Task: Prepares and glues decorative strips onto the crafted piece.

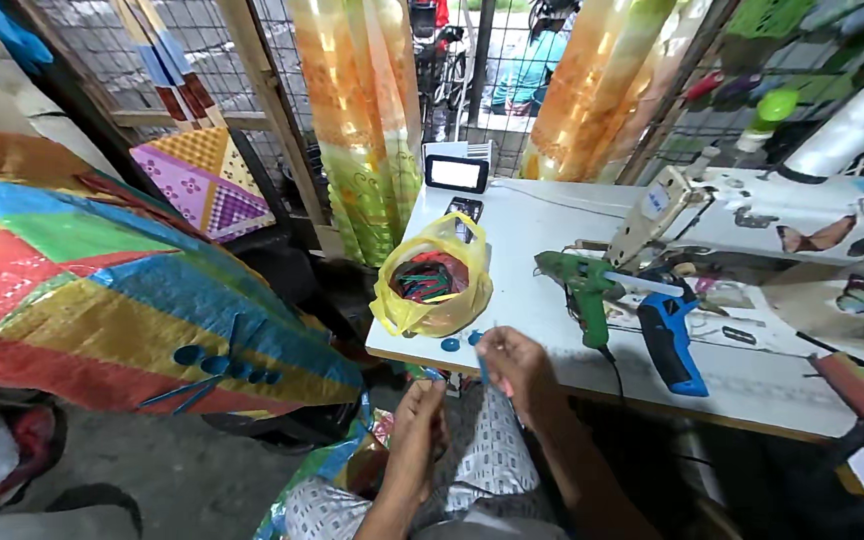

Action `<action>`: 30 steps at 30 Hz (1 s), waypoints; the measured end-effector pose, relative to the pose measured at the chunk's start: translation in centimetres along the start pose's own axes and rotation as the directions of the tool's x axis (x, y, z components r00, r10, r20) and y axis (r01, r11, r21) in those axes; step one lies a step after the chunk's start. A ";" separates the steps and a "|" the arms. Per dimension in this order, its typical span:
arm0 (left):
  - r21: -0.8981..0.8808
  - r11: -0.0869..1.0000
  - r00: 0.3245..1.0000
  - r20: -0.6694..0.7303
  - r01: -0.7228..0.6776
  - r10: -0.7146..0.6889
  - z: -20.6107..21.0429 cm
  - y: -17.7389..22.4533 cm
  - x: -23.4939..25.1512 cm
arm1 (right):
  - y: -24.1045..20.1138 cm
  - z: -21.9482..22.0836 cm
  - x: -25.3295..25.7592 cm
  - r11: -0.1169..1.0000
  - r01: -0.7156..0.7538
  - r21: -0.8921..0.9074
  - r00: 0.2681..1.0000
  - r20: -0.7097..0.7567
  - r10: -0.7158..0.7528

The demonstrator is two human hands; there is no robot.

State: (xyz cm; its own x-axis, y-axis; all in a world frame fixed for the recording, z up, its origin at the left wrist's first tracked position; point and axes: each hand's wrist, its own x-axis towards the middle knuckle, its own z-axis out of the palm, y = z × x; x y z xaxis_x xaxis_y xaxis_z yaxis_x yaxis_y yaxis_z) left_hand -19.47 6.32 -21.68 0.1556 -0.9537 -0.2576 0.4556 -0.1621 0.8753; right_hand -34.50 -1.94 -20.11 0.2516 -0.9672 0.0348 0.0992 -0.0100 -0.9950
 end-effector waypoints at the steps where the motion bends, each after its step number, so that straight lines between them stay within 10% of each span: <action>1: 0.046 0.995 0.996 -0.006 -0.087 0.087 0.4 0.0 -0.1 | 0.2 1.2 -0.7 0.998 0.023 0.067 0.999 0.027 -0.025; 5: 0.050 0.950 0.941 -0.129 -0.307 0.311 1.0 0.0 -0.4 | 1.3 4.1 -1.9 0.977 0.191 0.093 0.980 0.037 -0.195; 13: -0.062 0.956 0.938 -0.220 -0.286 0.266 -0.2 1.6 -1.3 | 1.2 5.0 -3.1 0.937 0.335 -0.100 0.929 0.200 -0.311; 30: -0.069 0.985 0.985 0.048 -0.160 0.163 -2.0 3.4 -2.6 | 1.0 3.9 -1.6 0.766 0.574 -0.290 0.801 0.392 -0.452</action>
State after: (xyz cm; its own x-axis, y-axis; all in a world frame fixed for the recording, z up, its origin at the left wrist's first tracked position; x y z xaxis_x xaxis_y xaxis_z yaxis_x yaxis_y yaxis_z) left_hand -16.61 8.80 -18.87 0.1853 -0.9784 -0.0914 0.4842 0.0100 0.8749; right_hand -31.08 0.57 -20.80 0.5344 -0.6710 0.5140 -0.0590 -0.6363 -0.7692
